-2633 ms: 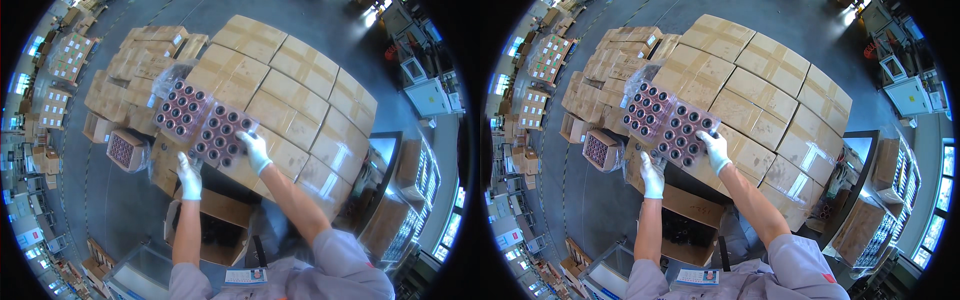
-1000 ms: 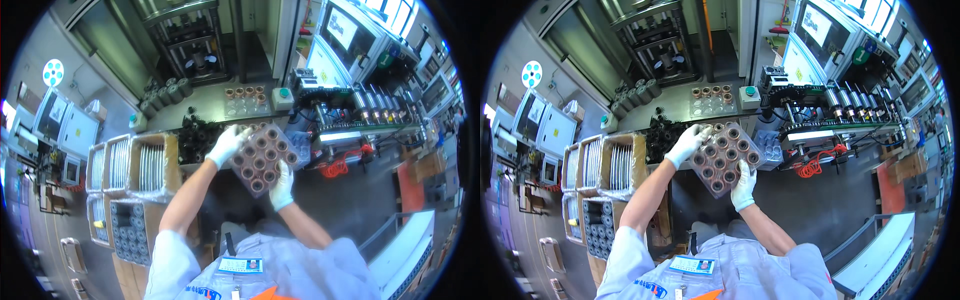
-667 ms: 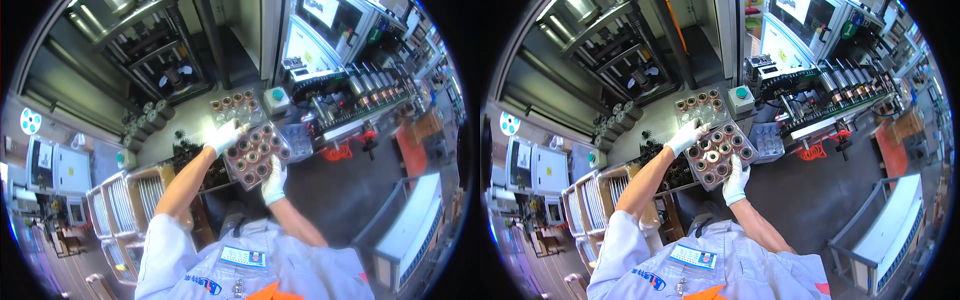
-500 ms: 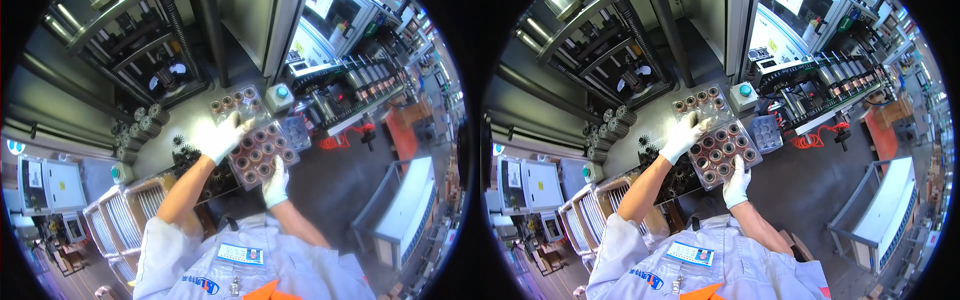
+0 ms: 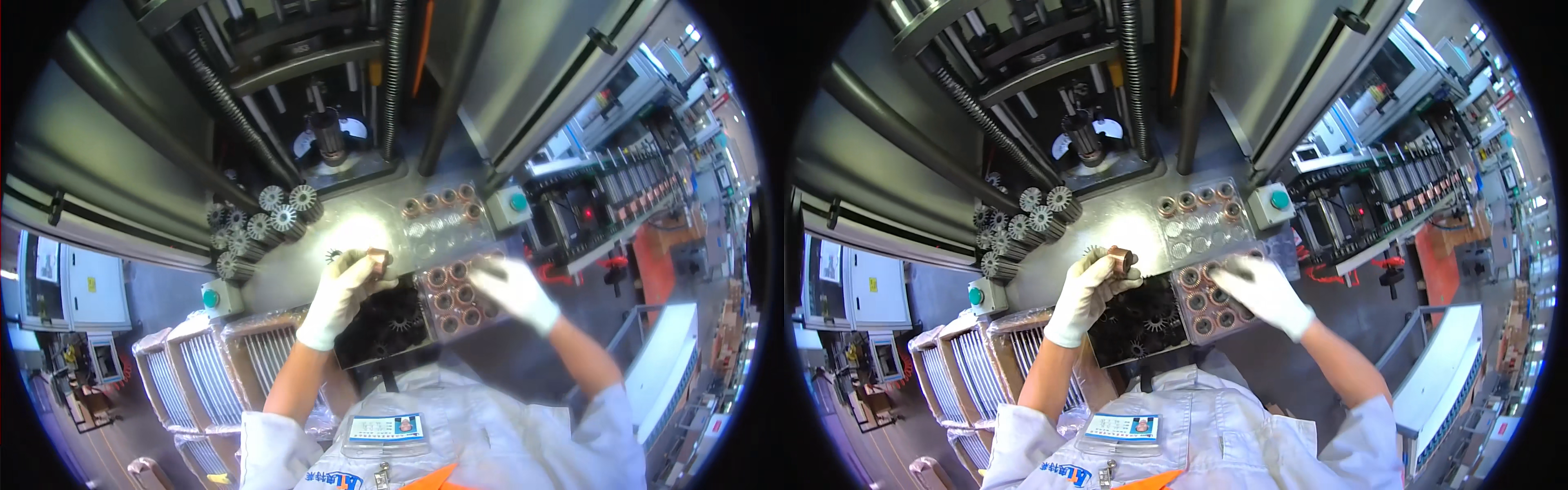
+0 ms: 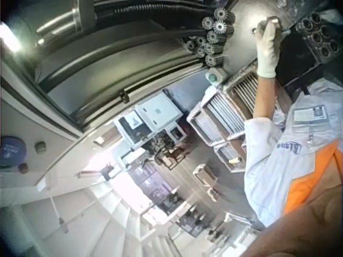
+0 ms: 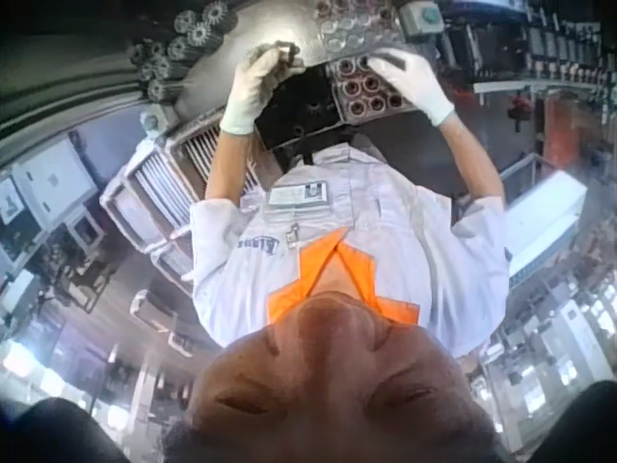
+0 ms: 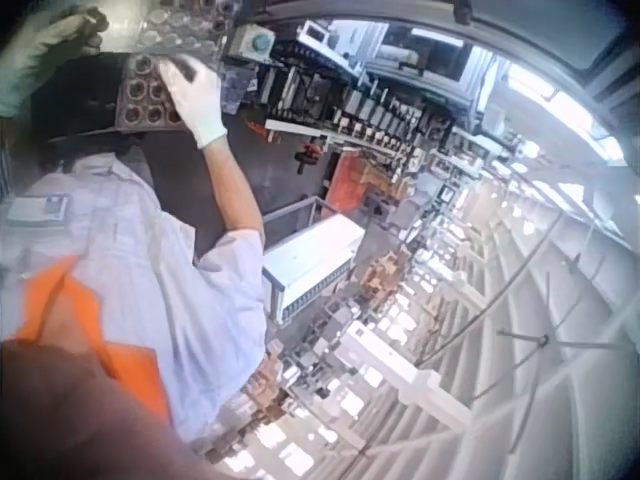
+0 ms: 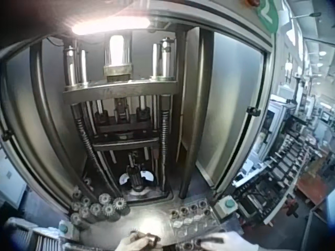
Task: The person places metal components into a press machine, operates the press, and then organizes the assembled rotors into a storage rack.
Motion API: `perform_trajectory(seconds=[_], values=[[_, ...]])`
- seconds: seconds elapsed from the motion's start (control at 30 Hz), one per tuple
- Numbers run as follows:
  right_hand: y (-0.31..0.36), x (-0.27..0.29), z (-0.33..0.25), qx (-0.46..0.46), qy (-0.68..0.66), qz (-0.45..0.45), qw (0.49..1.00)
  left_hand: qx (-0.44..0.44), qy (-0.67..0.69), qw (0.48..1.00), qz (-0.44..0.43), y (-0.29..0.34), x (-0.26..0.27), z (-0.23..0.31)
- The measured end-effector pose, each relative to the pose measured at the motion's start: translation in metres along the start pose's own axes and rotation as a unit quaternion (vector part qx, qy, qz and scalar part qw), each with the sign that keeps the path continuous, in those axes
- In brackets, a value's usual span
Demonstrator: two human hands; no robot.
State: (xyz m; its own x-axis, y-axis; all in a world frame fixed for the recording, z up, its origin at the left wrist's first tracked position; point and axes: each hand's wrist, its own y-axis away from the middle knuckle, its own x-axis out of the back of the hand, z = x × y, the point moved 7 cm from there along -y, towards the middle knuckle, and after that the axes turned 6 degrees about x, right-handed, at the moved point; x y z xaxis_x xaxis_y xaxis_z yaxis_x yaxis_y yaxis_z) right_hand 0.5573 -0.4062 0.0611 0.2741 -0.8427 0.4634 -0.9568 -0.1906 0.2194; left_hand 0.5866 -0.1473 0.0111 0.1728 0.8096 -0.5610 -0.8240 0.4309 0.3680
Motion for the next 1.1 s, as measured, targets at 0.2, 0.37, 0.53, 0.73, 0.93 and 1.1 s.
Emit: perform_trajectory(seconds=[0.2,0.37,0.53,0.73,0.93,1.1], values=[[-0.260,-0.069,-0.077,0.223,0.026,0.208,0.952,-0.059,-0.026,0.985,0.161,0.041,0.035,0.013],[-0.316,-0.109,-0.088,0.225,-0.057,0.143,0.962,-0.086,-0.079,0.959,0.260,0.071,0.079,0.010],[-0.311,-0.067,-0.120,0.201,-0.141,0.177,0.953,-0.230,-0.334,0.865,0.297,0.015,0.092,0.054],[-0.159,-0.048,-0.069,0.192,0.163,-0.127,0.959,-0.386,-0.667,0.548,0.325,-0.080,0.051,0.117],[-0.010,0.164,0.080,-0.060,0.372,0.031,0.926,-0.394,-0.640,0.594,0.286,-0.175,0.084,0.129],[0.005,0.339,0.196,-0.200,0.441,0.273,0.831,-0.369,-0.728,0.532,0.226,-0.193,0.073,0.131]])
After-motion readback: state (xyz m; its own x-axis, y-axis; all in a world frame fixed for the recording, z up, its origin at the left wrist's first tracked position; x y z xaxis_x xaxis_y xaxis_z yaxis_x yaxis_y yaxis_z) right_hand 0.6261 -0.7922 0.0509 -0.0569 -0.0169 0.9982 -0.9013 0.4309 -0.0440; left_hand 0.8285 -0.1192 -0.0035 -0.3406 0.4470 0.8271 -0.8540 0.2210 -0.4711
